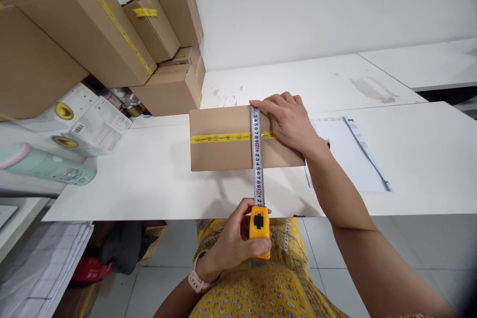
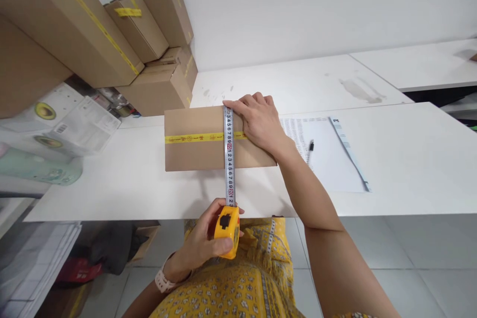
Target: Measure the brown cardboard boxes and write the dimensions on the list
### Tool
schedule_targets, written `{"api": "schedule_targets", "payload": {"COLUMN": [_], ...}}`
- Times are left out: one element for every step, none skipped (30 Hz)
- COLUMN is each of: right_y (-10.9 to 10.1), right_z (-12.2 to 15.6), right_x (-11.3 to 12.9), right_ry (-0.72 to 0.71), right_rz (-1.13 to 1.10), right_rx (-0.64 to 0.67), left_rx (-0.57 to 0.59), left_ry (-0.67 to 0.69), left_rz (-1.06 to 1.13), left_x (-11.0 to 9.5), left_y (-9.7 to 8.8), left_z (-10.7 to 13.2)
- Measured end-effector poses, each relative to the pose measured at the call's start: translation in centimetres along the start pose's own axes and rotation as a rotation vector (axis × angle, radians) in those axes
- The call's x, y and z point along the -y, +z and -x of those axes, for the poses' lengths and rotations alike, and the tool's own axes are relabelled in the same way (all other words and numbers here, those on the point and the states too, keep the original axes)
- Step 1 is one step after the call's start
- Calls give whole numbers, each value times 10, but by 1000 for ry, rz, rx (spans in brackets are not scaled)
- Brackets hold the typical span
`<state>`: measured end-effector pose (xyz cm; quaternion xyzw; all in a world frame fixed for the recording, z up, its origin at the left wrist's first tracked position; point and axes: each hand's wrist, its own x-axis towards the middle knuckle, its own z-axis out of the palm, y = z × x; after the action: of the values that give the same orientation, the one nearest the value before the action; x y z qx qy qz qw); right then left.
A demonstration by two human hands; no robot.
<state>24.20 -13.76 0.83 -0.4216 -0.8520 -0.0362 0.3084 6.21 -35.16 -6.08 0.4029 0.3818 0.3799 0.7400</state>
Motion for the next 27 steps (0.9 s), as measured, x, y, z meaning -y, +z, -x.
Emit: {"api": "schedule_targets", "payload": {"right_y": [0, 1, 1, 1, 1, 1, 0, 0, 0, 0, 0, 0, 0, 0, 0, 0, 1, 0, 0, -1, -2, -3, -4, -5, -5, -5, -3], "right_z": [0, 0, 0, 0, 0, 0, 0, 1, 1, 2, 2, 2, 2, 3, 3, 3, 3, 4, 5, 7, 11, 15, 22, 29, 38, 48, 59], "right_x": [0, 0, 0, 0, 0, 0, 1, 1, 2, 2, 2, 2, 2, 2, 2, 3, 3, 5, 6, 9, 12, 15, 19, 24, 28, 32, 37], "right_ry": [-1, -1, -2, -2, -2, -1, 1, 4, 7, 9, 10, 9, 6, 3, 4, 12, 27, 46, 66, 77, 75, 60, 34, 4, -29, -61, -91], "right_rz": [-3, -6, -9, -11, -12, -13, -13, -13, -12, -12, -11, -9, -7, -3, 0, 5, 12, 22, 36, 52, 69, 84, 93, 98, 99, 98, 99], "right_rx": [-3, -5, -6, -7, -7, -8, -9, -10, -11, -13, -15, -16, -19, -22, -26, -34, -45, -58, -72, -86, -96, -102, -110, -122, -141, -169, -204], "left_rx": [1, 0, 0, 0, 0, 0, 1, 2, 4, 3, 1, 0, -2, -1, 3, 3, -5, -18, -36, -56, -77, -94, -108, -123, -141, -154, -163], "left_ry": [3, 6, 4, 0, -3, -4, -5, -6, -5, -6, -9, -13, -14, -11, -7, 5, 27, 63, 113, 168, 221, 260, 283, 291, 287, 276, 259], "left_rz": [0, 0, 0, -1, -1, -1, -1, -1, 2, 5, 9, 13, 16, 19, 22, 20, 9, -12, -41, -72, -97, -114, -123, -130, -144, -169, -207], "left_x": [0, 1, 1, 1, 1, 1, 0, 0, 0, -1, -1, 0, 1, 2, 4, 6, 9, 12, 14, 16, 18, 19, 20, 20, 20, 19, 20], "left_y": [0, 0, -1, -1, 0, 0, 0, 1, 1, 1, 2, 2, 2, 2, 2, 1, -1, -3, -5, -8, -12, -15, -19, -22, -25, -27, -29], "left_z": [0, 0, 0, 0, 0, 0, 1, 1, 1, 1, 1, 1, 1, 1, 1, 2, 4, 6, 9, 13, 17, 21, 24, 28, 30, 32, 34]}}
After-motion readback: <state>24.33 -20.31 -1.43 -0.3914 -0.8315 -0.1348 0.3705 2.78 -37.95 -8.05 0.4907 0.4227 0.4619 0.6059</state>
